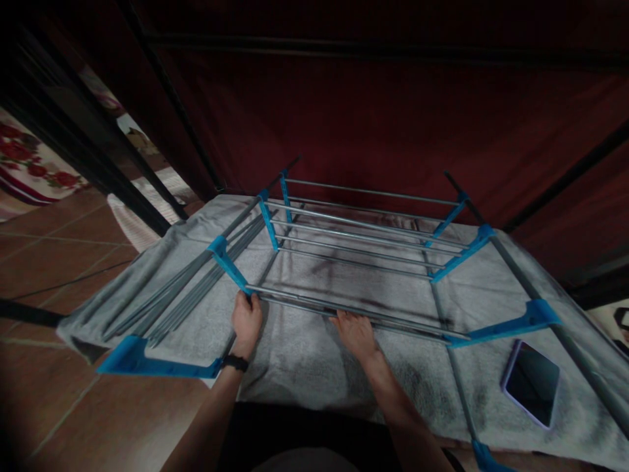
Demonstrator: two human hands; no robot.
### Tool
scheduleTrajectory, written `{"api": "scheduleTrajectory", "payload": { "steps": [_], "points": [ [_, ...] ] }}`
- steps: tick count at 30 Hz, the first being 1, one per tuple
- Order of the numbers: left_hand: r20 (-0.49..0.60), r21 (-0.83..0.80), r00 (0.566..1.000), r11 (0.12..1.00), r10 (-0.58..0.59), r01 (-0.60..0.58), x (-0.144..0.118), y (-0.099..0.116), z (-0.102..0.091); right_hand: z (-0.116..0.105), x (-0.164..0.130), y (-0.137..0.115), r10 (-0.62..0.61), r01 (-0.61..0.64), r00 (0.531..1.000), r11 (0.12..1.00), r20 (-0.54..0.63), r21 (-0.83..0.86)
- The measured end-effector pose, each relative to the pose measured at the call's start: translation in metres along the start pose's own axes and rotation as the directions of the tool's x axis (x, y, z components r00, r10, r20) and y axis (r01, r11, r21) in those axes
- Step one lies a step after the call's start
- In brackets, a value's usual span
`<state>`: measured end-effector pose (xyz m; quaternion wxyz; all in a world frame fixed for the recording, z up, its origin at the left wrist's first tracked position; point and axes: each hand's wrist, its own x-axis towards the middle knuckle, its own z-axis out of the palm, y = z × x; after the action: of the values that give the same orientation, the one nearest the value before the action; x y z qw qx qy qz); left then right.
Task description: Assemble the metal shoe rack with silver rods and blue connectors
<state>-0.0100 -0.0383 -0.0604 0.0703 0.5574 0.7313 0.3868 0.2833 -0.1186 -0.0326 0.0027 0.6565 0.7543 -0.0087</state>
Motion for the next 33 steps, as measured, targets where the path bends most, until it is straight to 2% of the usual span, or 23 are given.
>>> {"api": "scheduleTrajectory", "payload": {
  "steps": [11,33],
  "points": [
    [0.027,0.015,0.999,0.999,-0.034,0.034,-0.001,0.005,-0.005,0.020,-0.004,-0.004,0.030,-0.022,0.977,0.999,-0.212,0.040],
    [0.030,0.020,0.998,0.998,-0.054,0.054,0.000,0.002,-0.001,0.020,-0.004,-0.010,0.053,-0.038,0.971,0.997,-0.231,0.069]
  ]
}}
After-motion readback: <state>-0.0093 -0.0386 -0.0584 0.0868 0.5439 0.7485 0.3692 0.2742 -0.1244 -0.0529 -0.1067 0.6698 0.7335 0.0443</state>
